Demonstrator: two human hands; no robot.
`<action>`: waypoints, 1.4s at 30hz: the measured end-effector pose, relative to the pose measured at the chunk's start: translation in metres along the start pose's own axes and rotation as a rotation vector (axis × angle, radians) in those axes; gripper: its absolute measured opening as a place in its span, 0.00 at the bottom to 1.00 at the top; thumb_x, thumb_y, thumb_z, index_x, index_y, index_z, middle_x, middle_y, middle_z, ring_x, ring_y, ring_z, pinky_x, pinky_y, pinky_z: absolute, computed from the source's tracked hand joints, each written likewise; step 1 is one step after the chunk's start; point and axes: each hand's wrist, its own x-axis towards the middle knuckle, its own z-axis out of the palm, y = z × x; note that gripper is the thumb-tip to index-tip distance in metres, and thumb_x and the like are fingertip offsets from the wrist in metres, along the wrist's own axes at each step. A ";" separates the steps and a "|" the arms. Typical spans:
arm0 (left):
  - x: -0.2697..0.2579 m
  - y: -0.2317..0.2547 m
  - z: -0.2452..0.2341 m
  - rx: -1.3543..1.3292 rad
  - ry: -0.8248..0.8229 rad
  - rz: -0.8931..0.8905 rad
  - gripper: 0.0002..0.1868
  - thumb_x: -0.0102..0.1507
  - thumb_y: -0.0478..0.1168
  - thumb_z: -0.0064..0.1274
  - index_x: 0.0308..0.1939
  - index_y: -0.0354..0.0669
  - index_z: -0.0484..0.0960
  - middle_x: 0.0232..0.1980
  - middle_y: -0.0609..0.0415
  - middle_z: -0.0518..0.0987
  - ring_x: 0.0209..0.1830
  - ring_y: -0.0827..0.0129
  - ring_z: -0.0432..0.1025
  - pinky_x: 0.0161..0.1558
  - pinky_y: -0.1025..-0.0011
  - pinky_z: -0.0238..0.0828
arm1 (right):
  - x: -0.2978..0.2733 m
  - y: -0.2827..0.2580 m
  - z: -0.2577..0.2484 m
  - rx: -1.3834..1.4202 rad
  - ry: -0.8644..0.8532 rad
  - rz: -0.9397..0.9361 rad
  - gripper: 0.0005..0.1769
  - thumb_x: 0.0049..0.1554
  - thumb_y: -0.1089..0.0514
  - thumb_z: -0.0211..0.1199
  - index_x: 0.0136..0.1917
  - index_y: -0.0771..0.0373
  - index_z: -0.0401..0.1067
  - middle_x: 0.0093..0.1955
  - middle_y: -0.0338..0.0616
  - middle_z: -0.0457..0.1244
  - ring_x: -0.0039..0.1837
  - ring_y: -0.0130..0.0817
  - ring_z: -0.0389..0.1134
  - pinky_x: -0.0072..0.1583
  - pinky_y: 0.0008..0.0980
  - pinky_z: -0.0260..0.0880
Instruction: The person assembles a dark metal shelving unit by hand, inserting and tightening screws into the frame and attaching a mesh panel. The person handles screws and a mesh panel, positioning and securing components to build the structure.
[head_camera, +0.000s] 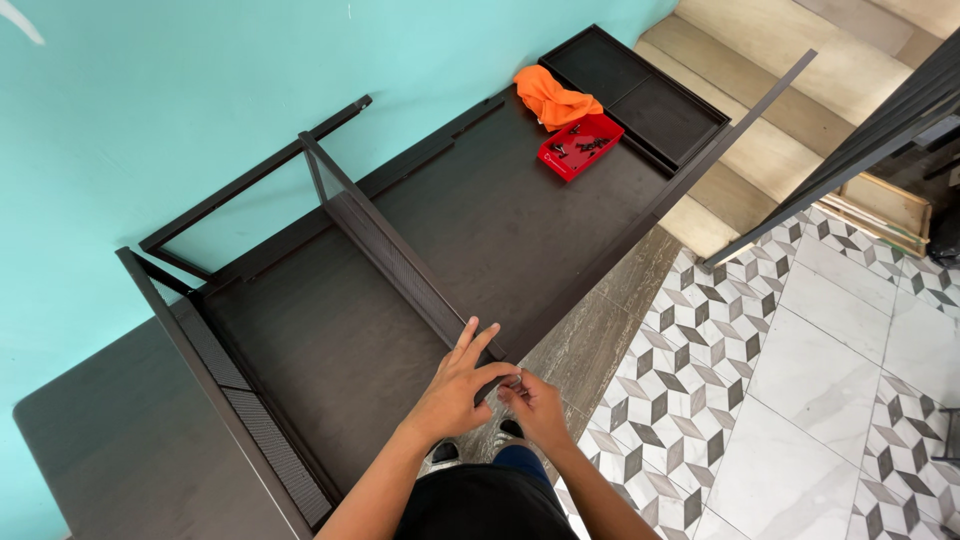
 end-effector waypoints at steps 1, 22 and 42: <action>-0.001 0.001 0.000 -0.005 0.003 0.002 0.32 0.46 0.27 0.57 0.53 0.58 0.84 0.81 0.50 0.55 0.85 0.47 0.34 0.71 0.43 0.53 | -0.001 0.001 -0.001 0.032 0.002 0.006 0.06 0.57 0.63 0.64 0.49 0.66 0.76 0.39 0.40 0.72 0.42 0.23 0.75 0.45 0.24 0.77; 0.000 -0.003 0.002 0.009 -0.005 -0.007 0.30 0.47 0.31 0.61 0.53 0.58 0.85 0.81 0.50 0.55 0.85 0.47 0.35 0.72 0.42 0.50 | -0.009 0.016 -0.001 1.297 -0.064 0.743 0.11 0.64 0.55 0.56 0.54 0.64 0.71 0.46 0.45 0.67 0.48 0.34 0.69 0.53 0.34 0.74; -0.001 -0.003 0.004 0.000 0.016 0.001 0.29 0.47 0.34 0.63 0.53 0.59 0.85 0.81 0.49 0.55 0.85 0.46 0.35 0.72 0.43 0.50 | -0.009 0.002 -0.006 1.385 -0.338 0.815 0.22 0.64 0.38 0.51 0.49 0.60 0.67 0.40 0.37 0.59 0.42 0.30 0.61 0.41 0.25 0.63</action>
